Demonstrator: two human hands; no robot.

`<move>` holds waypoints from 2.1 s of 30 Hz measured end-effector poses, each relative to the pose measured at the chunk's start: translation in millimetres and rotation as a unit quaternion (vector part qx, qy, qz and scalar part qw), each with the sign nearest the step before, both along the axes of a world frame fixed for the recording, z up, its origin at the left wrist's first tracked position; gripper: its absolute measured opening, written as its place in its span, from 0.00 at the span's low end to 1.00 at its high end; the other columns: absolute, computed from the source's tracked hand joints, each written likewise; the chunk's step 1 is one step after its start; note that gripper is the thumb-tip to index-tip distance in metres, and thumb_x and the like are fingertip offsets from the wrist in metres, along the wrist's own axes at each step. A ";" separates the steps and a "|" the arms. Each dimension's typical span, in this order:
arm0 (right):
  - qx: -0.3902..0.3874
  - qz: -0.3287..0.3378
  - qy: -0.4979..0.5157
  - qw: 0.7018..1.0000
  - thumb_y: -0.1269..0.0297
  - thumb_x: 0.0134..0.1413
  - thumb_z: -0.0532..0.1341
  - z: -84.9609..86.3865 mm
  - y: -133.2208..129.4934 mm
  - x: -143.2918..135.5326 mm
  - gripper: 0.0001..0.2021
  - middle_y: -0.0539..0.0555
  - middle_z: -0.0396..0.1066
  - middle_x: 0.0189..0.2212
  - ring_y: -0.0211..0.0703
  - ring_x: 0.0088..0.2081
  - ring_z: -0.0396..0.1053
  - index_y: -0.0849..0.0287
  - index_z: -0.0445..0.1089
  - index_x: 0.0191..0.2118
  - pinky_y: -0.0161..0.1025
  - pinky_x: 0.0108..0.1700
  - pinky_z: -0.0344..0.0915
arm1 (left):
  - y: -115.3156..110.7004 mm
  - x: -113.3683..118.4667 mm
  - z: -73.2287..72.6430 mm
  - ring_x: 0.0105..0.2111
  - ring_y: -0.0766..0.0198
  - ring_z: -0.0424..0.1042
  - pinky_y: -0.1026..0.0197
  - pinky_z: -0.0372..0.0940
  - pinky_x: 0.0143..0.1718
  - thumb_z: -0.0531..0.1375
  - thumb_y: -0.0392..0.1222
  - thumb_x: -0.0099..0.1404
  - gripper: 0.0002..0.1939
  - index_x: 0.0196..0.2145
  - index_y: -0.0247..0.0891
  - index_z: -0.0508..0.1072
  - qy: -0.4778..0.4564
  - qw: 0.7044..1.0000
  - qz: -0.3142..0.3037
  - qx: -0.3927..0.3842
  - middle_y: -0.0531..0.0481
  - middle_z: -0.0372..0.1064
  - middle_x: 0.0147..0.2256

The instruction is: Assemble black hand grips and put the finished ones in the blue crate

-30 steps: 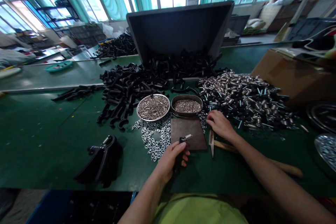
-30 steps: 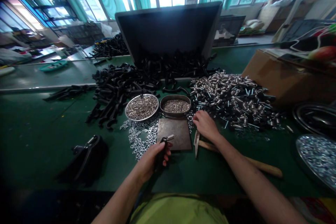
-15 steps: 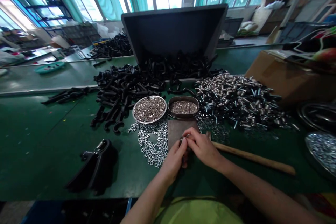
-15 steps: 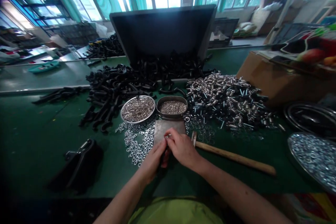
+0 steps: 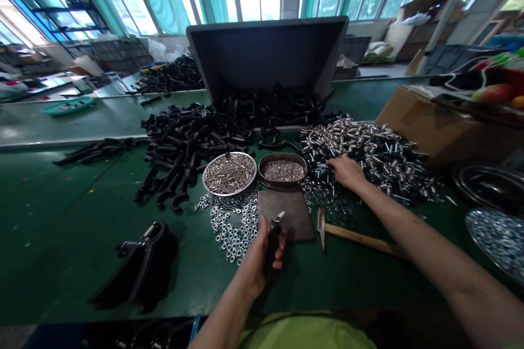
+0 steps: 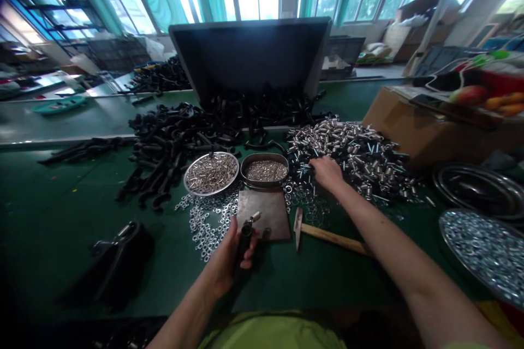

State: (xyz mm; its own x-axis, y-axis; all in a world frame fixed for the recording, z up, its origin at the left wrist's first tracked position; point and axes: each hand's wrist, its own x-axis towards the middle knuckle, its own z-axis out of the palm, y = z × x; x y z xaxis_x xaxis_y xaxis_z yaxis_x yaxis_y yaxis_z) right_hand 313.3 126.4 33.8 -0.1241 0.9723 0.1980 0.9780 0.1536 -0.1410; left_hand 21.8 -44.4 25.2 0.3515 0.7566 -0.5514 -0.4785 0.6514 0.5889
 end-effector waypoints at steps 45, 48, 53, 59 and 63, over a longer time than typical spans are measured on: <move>-0.110 0.200 0.340 0.912 0.55 0.61 0.48 24.2 -143.6 -154.9 0.17 0.51 0.71 0.23 0.45 0.27 0.71 0.56 0.64 0.50 0.40 0.29 0.65 | 11.5 4.9 17.0 0.26 0.70 0.62 0.68 0.57 0.28 0.60 0.43 0.55 0.08 0.31 0.36 0.68 0.047 0.951 0.248 0.179 0.56 0.64 0.26; -0.054 0.219 0.325 0.918 0.57 0.58 0.53 26.0 -144.8 -153.6 0.14 0.56 0.73 0.31 0.49 0.36 0.72 0.55 0.67 0.46 0.43 0.37 0.65 | 12.2 3.7 15.6 0.25 0.70 0.61 0.68 0.56 0.28 0.59 0.42 0.55 0.07 0.29 0.37 0.67 0.061 0.949 0.246 0.187 0.56 0.62 0.25; -0.147 0.154 0.383 0.899 0.56 0.56 0.55 27.3 -145.2 -151.1 0.15 0.52 0.73 0.28 0.47 0.33 0.72 0.53 0.64 0.47 0.41 0.34 0.65 | 13.7 1.5 12.1 0.26 0.69 0.62 0.68 0.57 0.29 0.58 0.43 0.57 0.07 0.32 0.37 0.68 0.062 0.956 0.207 0.198 0.55 0.64 0.26; -0.305 0.041 0.663 0.682 0.51 0.55 0.55 16.5 -145.9 -172.9 0.13 0.46 0.65 0.21 0.38 0.20 0.65 0.54 0.60 0.40 0.34 0.20 0.61 | 12.0 2.1 13.5 0.30 0.65 0.64 0.64 0.58 0.34 0.63 0.49 0.55 0.15 0.35 0.39 0.65 0.225 0.925 0.222 0.209 0.53 0.65 0.30; -0.353 -0.040 0.720 0.596 0.48 0.53 0.55 -1.7 -142.5 -179.9 0.16 0.42 0.60 0.14 0.35 0.13 0.58 0.54 0.58 0.38 0.30 0.13 0.54 | 10.2 -0.6 11.4 0.40 0.58 0.65 0.61 0.56 0.41 0.71 0.48 0.42 0.30 0.40 0.41 0.63 0.399 0.864 0.218 0.216 0.49 0.64 0.36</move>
State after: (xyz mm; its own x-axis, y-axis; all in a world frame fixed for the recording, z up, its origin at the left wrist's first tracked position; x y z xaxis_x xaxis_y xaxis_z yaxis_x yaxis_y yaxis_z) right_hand 133.4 -16.1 32.1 -0.2671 0.8679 -0.4188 -0.2345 -0.4801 -0.8453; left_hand 21.2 -34.2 36.6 -0.3800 0.9173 -0.1191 0.0488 0.1484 0.9877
